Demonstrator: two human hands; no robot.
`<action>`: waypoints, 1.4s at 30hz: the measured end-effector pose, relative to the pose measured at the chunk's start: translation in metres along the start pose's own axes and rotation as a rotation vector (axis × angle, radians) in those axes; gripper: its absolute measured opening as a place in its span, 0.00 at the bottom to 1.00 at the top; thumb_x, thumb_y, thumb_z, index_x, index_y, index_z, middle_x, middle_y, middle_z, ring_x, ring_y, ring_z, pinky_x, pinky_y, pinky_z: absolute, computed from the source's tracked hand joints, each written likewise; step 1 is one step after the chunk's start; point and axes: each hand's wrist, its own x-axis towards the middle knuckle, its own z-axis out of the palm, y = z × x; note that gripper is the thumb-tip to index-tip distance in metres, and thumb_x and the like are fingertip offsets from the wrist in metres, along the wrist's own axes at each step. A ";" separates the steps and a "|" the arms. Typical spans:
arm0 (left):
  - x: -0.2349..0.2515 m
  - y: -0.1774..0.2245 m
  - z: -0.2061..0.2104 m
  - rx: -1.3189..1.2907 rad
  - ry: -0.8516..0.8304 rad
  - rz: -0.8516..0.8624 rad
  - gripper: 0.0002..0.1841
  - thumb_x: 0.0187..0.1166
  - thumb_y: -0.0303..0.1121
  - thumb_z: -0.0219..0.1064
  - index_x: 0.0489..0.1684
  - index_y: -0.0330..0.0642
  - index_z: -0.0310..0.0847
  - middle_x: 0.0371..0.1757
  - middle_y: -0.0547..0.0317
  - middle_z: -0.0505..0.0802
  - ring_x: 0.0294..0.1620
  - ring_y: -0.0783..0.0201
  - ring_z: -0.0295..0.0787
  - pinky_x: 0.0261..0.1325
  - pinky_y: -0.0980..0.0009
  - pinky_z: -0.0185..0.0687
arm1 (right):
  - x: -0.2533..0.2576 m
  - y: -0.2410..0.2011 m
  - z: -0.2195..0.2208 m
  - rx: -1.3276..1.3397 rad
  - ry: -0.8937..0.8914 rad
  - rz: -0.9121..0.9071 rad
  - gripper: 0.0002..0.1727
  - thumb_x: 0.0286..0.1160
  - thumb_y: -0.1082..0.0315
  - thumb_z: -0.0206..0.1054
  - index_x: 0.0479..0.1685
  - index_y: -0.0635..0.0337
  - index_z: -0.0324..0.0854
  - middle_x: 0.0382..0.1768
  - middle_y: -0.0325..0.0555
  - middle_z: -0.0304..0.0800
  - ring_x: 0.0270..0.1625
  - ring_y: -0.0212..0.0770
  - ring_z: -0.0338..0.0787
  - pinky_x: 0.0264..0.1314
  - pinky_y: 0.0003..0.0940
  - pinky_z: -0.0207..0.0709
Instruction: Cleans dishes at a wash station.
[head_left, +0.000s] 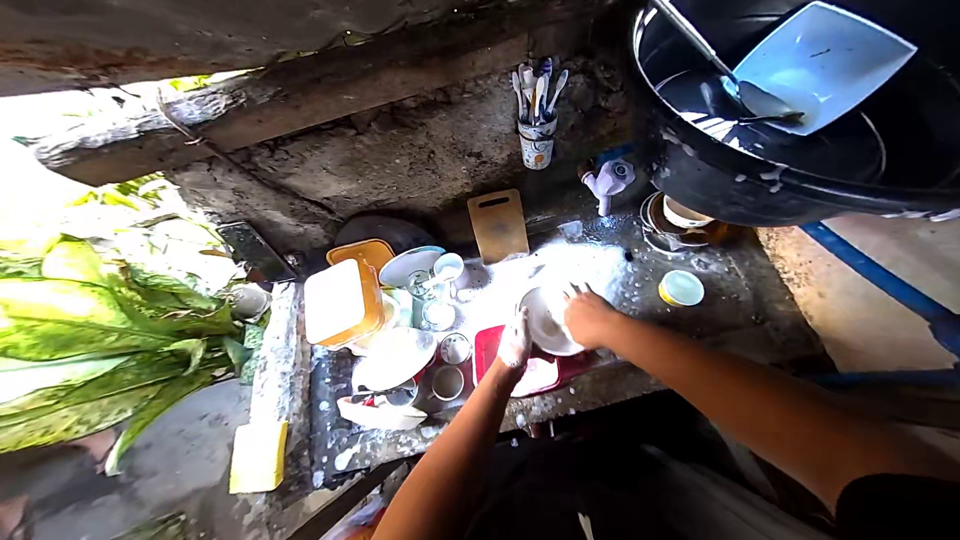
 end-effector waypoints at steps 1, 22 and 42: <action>-0.002 -0.004 0.004 -0.039 -0.021 -0.018 0.29 0.97 0.49 0.34 0.86 0.39 0.57 0.48 0.38 0.92 0.29 0.50 0.94 0.27 0.55 0.93 | 0.004 0.001 0.005 0.006 0.052 0.077 0.21 0.81 0.72 0.59 0.65 0.82 0.79 0.78 0.77 0.71 0.85 0.75 0.64 0.86 0.71 0.54; -0.043 0.006 -0.048 -0.028 -0.055 0.138 0.10 0.89 0.29 0.55 0.54 0.33 0.78 0.35 0.58 0.86 0.32 0.73 0.82 0.36 0.76 0.80 | 0.052 -0.056 -0.017 1.757 0.546 0.017 0.28 0.91 0.43 0.52 0.66 0.58 0.80 0.48 0.49 0.89 0.50 0.41 0.89 0.53 0.45 0.85; 0.043 0.119 -0.212 0.398 0.780 0.448 0.32 0.77 0.31 0.71 0.81 0.34 0.66 0.66 0.37 0.86 0.62 0.51 0.86 0.62 0.52 0.84 | 0.059 -0.076 0.101 0.686 0.293 0.112 0.44 0.74 0.42 0.68 0.93 0.41 0.60 0.82 0.65 0.71 0.82 0.66 0.72 0.82 0.68 0.64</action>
